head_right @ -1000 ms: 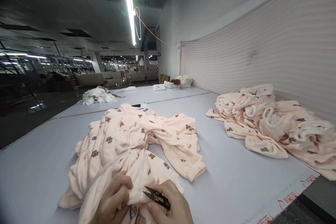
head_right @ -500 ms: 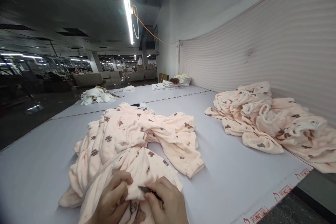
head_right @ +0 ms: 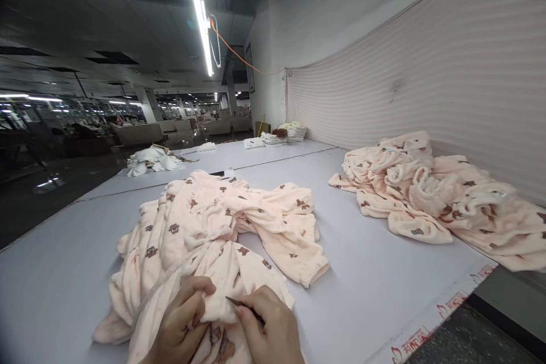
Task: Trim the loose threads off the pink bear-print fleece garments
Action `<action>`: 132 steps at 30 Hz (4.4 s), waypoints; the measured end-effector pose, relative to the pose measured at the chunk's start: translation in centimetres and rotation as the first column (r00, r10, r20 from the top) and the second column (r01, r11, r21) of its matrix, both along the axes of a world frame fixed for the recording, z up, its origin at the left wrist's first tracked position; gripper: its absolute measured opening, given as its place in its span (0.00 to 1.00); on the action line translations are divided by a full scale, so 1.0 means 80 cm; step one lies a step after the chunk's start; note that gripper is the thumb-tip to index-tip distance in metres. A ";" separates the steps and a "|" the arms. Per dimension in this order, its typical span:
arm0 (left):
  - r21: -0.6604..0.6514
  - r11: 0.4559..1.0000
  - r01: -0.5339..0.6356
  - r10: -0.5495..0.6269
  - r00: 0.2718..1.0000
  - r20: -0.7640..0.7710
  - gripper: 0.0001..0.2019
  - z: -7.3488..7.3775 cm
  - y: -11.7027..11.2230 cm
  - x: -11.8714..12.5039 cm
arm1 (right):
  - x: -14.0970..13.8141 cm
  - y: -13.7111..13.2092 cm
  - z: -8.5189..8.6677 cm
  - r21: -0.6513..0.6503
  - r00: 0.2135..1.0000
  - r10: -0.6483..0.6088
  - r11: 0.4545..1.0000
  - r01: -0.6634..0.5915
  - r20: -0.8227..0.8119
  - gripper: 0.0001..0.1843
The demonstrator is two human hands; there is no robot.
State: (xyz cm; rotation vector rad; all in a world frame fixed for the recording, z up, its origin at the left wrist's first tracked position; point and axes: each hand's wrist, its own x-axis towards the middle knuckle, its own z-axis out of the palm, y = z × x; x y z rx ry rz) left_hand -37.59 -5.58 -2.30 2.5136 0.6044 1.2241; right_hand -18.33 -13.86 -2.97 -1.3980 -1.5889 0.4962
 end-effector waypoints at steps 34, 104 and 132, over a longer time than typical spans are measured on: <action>0.133 0.850 -0.510 0.379 0.417 -0.826 0.07 0.106 0.100 -0.055 | 0.064 -0.010 -0.061 -0.233 0.860 -0.292 0.950 0.209 -0.419 0.15; -0.841 -0.028 0.541 0.191 0.829 0.526 0.14 0.047 0.007 0.018 | -0.007 0.029 -0.019 0.038 0.981 -0.087 0.995 0.095 -0.176 0.10; -0.828 -0.121 0.548 0.328 0.809 0.488 0.19 0.031 0.010 0.022 | -0.006 0.031 -0.032 0.221 0.990 -0.093 0.969 0.115 -0.104 0.11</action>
